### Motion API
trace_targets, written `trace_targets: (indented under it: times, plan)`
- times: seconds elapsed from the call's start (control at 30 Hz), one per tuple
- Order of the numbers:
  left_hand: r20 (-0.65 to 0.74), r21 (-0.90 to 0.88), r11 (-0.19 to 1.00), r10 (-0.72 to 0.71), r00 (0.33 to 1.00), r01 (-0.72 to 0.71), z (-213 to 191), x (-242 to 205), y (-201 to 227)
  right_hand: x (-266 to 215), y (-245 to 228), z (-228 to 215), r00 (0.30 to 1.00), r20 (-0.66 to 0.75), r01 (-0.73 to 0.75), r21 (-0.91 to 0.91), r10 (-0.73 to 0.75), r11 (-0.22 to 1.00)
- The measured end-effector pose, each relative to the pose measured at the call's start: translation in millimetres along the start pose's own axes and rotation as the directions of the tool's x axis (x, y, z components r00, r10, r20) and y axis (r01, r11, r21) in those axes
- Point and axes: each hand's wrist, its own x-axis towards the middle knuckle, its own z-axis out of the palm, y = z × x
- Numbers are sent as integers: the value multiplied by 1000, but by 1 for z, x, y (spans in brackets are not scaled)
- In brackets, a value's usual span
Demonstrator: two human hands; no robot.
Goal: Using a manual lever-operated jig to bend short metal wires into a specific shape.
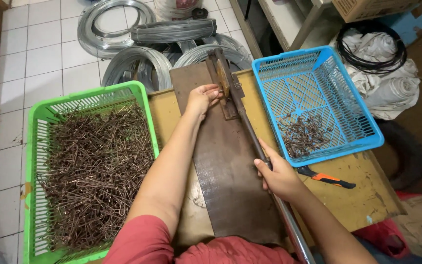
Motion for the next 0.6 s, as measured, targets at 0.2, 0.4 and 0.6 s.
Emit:
trace_targets:
  times: [0.2,0.4,0.6]
  plan:
    - [0,-3,1000,-10,1000,10,3,-5,5,2,3,5,1000,-9,-2,25,2,1000]
    - [5,-16,1000,-24,1000,24,4,-6,6,-1,1,11,1000,-13,-2,21,3,1000]
    - [6,0,999,-32,999,32,5,-7,7,2,5,12,1000,-25,-5,29,6,1000]
